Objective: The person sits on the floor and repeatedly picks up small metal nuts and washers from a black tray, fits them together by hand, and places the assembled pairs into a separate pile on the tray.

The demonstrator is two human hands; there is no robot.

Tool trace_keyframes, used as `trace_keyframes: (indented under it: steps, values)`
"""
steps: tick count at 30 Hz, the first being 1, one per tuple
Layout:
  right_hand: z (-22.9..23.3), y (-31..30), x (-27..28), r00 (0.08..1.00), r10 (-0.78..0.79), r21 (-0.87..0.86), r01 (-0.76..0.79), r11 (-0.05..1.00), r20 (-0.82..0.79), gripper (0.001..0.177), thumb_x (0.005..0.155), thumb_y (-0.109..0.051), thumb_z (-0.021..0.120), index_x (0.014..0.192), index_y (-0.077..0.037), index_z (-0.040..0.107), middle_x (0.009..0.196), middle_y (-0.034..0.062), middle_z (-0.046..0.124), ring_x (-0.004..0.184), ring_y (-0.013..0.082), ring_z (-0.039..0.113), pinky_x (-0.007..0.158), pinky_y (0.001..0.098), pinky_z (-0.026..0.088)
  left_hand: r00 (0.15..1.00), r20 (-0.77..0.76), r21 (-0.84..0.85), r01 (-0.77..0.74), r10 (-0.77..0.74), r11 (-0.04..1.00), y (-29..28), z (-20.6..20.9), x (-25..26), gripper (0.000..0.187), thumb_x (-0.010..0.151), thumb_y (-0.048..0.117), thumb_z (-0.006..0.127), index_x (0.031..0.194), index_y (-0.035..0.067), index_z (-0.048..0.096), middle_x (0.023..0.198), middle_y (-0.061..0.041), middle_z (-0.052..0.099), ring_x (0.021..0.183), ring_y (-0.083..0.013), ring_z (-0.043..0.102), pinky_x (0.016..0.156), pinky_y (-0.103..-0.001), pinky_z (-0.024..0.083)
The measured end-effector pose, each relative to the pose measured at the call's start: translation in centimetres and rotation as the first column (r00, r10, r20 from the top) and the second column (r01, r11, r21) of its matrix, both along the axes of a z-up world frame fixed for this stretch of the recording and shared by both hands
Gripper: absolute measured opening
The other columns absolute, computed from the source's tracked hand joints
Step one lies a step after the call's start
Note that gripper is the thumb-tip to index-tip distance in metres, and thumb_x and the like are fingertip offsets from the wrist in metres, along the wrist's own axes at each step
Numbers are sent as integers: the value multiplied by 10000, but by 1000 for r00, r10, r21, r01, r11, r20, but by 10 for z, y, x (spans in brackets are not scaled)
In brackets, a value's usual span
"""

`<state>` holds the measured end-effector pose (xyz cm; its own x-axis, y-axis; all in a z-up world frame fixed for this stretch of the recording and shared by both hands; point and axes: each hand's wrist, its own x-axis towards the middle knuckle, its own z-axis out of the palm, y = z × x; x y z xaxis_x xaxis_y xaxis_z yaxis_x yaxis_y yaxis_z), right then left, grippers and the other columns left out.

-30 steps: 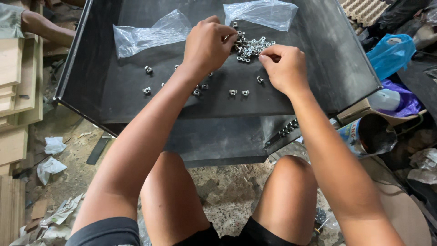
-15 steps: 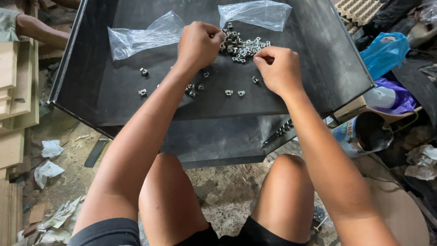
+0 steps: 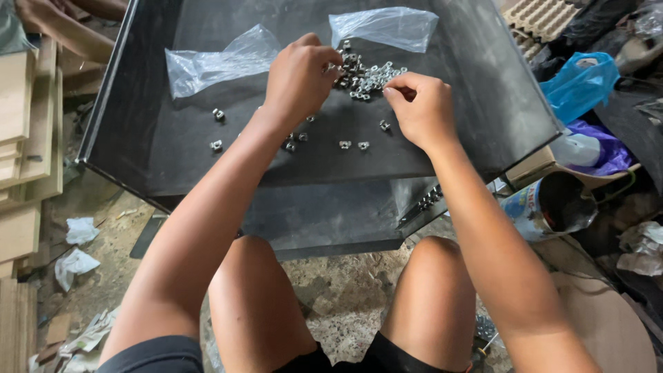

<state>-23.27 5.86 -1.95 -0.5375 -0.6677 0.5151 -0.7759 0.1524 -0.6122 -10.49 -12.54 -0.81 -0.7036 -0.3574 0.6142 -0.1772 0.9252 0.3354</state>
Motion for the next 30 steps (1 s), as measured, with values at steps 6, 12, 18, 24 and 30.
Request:
trace_keyframes:
  steps: [6,12,18,24,30]
  values:
    - [31,24,47,925,135,-245,-47,968,355,80,852,-88,656,890,-57,719,762,13,681,708,73,604,658,204,495,916,-223,-212,287,-332,934,55,27,35,112,922,161,691,997,77,683,968,-76,685,863,-278,646,715,-399,501]
    - [24,45,73,887,285,-496,-75,865,363,95,889,10,670,974,50,659,806,158,680,765,158,688,685,246,579,829,-420,-356,225,-370,907,90,27,51,82,898,89,688,975,117,679,888,-29,648,862,-236,671,753,-333,561]
    - [22,48,82,890,298,-537,-74,841,345,88,882,-8,712,947,32,669,796,126,670,704,109,648,659,234,578,778,-468,-391,243,-419,888,107,31,63,77,918,45,631,946,94,682,881,-36,660,806,-234,682,738,-297,563]
    - [16,53,86,937,241,-535,-72,842,253,80,895,-12,730,932,33,675,802,109,646,699,85,593,623,221,550,763,-444,-461,255,-470,850,114,34,69,53,904,17,632,888,60,660,855,-68,664,788,-256,692,720,-301,571]
    - [21,60,106,992,72,-561,-4,828,100,84,906,9,740,923,63,678,819,165,653,723,179,636,654,304,564,750,-442,-505,246,-492,828,121,38,72,62,911,2,599,860,21,629,825,-99,638,753,-278,678,659,-303,570]
